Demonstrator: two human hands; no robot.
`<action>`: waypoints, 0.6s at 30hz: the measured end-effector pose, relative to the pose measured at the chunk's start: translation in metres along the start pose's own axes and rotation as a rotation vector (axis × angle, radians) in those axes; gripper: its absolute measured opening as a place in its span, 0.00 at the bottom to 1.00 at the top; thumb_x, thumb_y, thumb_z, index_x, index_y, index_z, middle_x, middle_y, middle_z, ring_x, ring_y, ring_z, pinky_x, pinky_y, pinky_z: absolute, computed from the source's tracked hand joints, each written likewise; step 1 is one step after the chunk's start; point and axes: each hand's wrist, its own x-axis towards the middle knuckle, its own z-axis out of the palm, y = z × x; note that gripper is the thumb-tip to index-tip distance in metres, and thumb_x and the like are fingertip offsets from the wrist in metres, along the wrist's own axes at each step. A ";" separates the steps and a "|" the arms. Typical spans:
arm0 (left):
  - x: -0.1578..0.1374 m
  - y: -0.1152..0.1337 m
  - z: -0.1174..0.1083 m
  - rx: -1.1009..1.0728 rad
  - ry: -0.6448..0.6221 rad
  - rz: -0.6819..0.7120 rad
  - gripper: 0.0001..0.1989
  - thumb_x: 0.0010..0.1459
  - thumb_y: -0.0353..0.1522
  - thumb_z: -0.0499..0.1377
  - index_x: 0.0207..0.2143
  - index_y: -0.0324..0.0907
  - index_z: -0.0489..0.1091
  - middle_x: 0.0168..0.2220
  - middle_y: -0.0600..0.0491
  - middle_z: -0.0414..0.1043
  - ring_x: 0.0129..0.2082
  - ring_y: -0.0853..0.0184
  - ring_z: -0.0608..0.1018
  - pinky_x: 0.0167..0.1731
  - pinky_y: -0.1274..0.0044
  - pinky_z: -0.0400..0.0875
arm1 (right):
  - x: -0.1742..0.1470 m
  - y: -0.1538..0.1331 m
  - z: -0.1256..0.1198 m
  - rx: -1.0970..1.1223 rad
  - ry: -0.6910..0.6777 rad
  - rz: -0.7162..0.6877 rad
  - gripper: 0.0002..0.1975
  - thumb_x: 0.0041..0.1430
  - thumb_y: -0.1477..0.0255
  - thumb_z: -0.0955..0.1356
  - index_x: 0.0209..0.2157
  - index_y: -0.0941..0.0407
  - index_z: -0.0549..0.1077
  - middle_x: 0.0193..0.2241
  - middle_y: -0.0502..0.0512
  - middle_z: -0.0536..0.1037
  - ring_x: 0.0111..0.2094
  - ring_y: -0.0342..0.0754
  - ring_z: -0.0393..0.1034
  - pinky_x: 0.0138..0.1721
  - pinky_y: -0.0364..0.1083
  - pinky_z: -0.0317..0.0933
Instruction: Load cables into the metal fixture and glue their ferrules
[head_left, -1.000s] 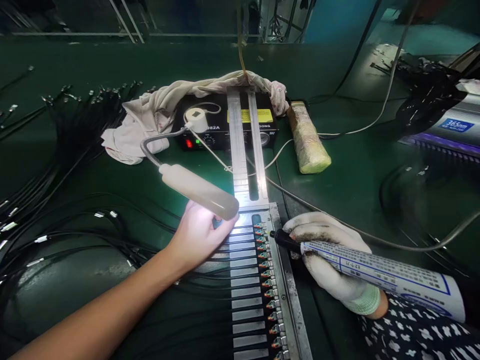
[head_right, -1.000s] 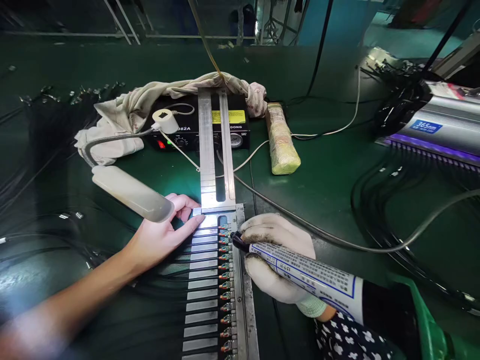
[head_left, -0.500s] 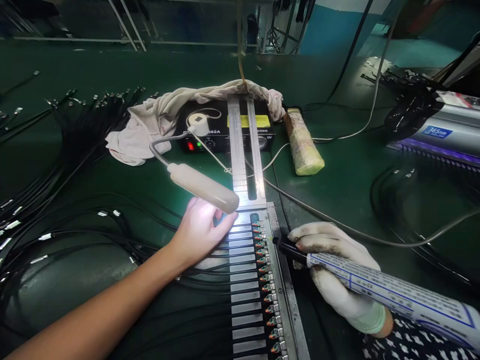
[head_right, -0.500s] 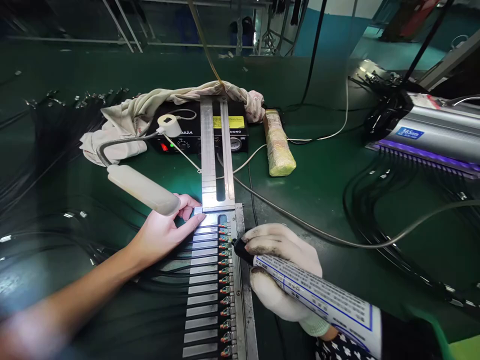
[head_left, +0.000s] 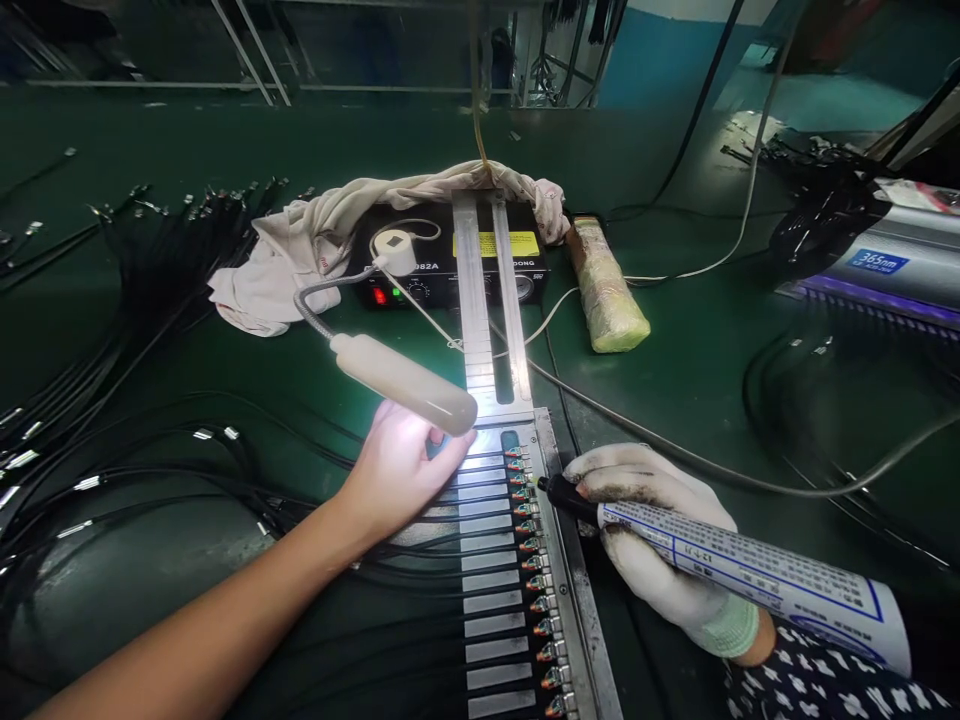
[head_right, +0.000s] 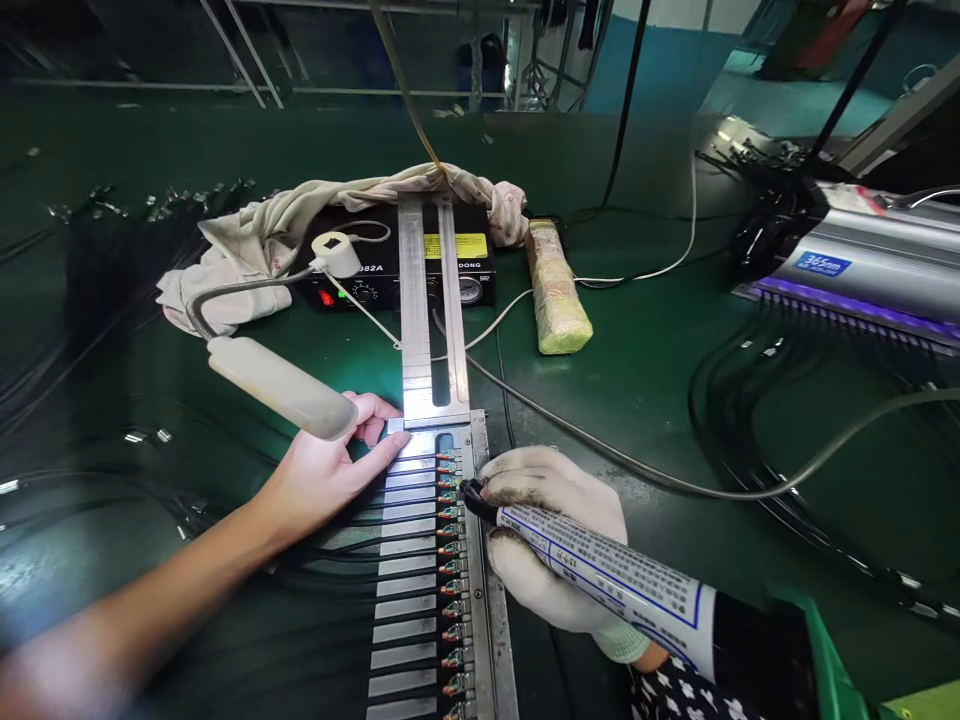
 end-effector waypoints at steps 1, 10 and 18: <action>0.000 0.000 0.000 0.000 0.002 0.002 0.11 0.59 0.40 0.54 0.31 0.43 0.68 0.25 0.56 0.59 0.30 0.64 0.63 0.32 0.71 0.60 | 0.000 0.000 0.000 0.002 0.000 -0.004 0.13 0.49 0.81 0.68 0.39 0.58 0.76 0.39 0.57 0.77 0.41 0.50 0.74 0.43 0.47 0.71; 0.000 -0.001 0.000 0.012 0.005 0.011 0.10 0.59 0.40 0.55 0.31 0.43 0.67 0.25 0.56 0.59 0.30 0.64 0.64 0.34 0.70 0.61 | -0.004 0.003 -0.002 -0.010 -0.011 0.007 0.13 0.49 0.81 0.69 0.38 0.57 0.76 0.39 0.56 0.78 0.40 0.49 0.74 0.42 0.46 0.70; 0.000 0.001 -0.002 0.021 -0.003 0.026 0.10 0.60 0.39 0.54 0.31 0.43 0.67 0.25 0.56 0.59 0.31 0.64 0.65 0.32 0.72 0.61 | 0.000 0.000 0.000 -0.028 0.017 -0.007 0.13 0.48 0.80 0.68 0.37 0.56 0.76 0.37 0.56 0.78 0.38 0.51 0.75 0.40 0.49 0.72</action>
